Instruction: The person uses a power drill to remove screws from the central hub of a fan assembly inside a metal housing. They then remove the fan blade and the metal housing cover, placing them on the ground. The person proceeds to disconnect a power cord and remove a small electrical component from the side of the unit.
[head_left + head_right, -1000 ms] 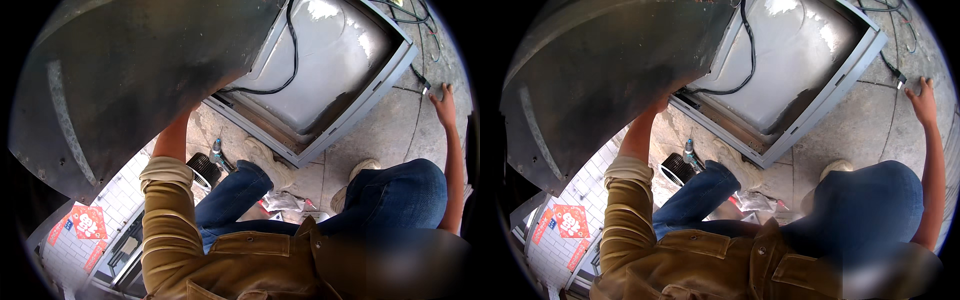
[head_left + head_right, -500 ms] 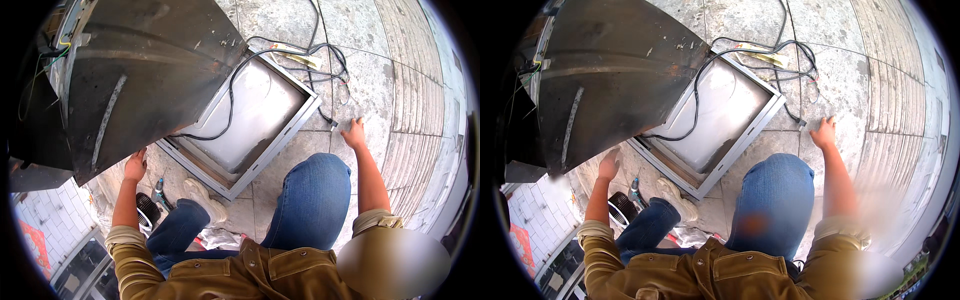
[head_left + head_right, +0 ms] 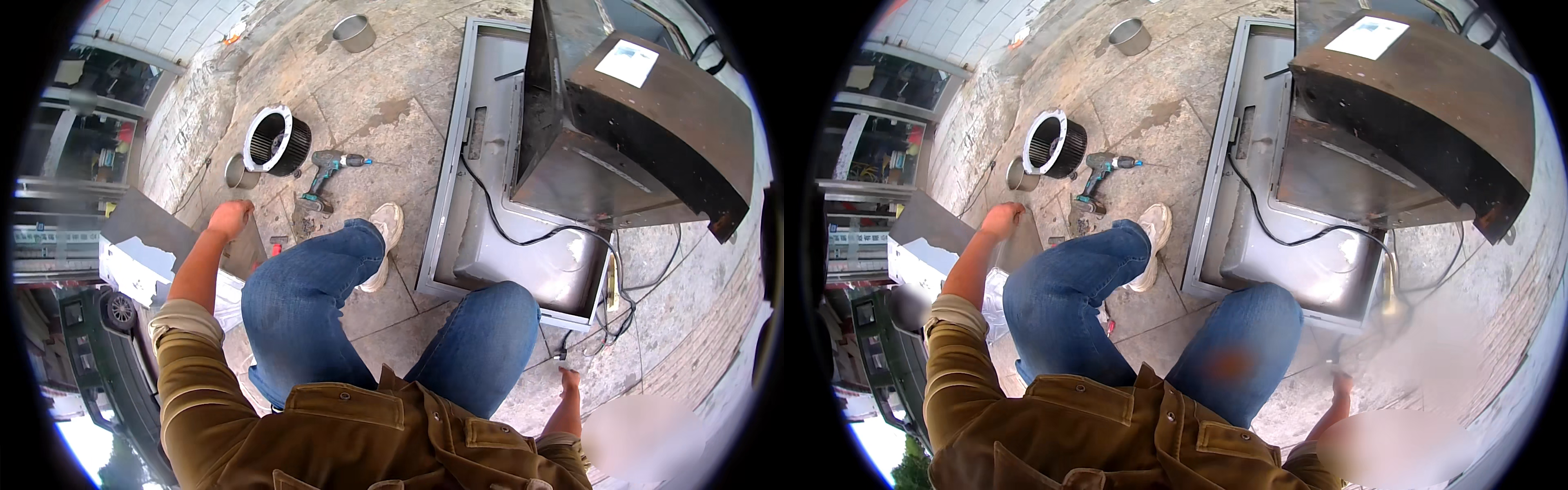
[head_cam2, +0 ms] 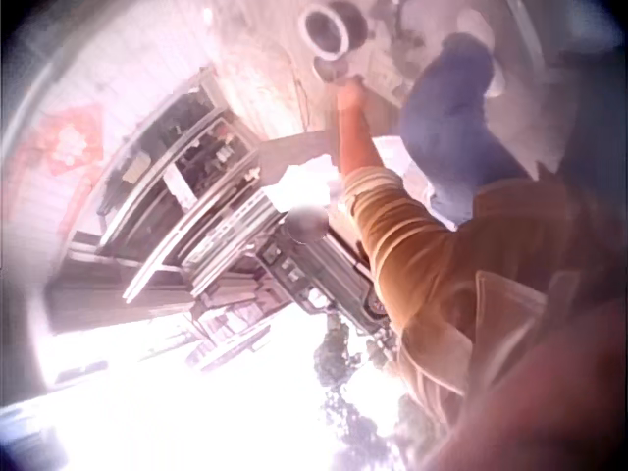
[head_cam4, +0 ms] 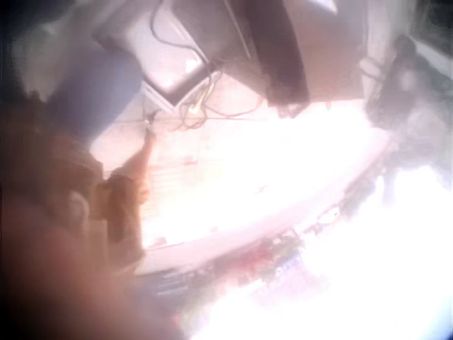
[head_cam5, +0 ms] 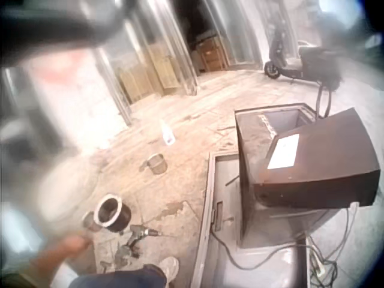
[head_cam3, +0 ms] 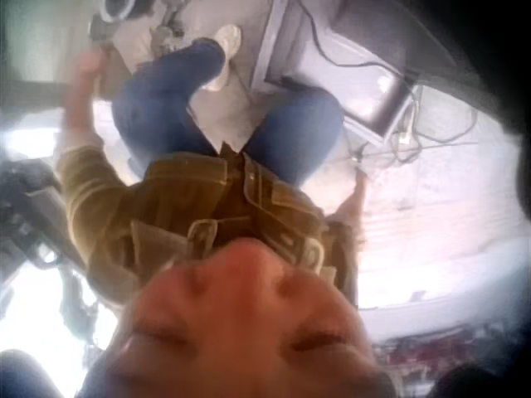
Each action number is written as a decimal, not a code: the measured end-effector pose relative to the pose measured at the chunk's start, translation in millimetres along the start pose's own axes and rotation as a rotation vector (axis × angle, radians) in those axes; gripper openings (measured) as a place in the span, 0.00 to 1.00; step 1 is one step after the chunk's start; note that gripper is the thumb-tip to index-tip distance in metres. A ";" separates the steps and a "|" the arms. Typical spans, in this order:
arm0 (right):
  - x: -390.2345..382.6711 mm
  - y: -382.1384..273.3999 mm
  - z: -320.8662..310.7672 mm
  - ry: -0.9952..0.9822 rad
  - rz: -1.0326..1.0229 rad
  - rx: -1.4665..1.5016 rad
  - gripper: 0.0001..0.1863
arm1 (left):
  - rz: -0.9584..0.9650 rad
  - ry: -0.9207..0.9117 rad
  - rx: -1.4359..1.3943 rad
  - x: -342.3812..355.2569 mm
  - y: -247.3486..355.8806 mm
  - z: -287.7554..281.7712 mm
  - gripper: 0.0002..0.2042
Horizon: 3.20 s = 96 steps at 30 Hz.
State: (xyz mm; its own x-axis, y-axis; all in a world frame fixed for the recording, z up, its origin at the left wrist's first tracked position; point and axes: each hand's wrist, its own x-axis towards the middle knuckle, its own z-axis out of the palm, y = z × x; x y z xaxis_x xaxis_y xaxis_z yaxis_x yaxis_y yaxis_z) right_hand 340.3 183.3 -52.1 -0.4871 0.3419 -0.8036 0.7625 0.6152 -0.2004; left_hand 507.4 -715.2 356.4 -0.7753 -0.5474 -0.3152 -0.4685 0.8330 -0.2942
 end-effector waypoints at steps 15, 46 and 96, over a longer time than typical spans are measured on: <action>-137.3 -239.7 -67.2 0.534 -0.889 -0.090 0.15 | -0.396 -0.313 -0.455 -236.5 -4.2 175.6 0.13; -347.5 -419.7 212.7 -0.396 -1.260 0.206 0.11 | -0.155 -0.030 -0.628 -46.4 -36.7 195.3 0.11; -446.0 -460.6 366.9 -0.982 -0.926 -0.168 0.14 | 0.119 0.151 -1.247 2.5 90.7 188.8 0.14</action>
State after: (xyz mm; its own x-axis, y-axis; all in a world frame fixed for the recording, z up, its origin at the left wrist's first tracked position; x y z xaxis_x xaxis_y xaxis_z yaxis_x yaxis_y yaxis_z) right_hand 362.6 -513.1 193.0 -0.2330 -0.8393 -0.4912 0.2294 0.4434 -0.8665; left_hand 542.9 -656.2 158.6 -0.8422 -0.5176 -0.1512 -0.4094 0.4312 0.8041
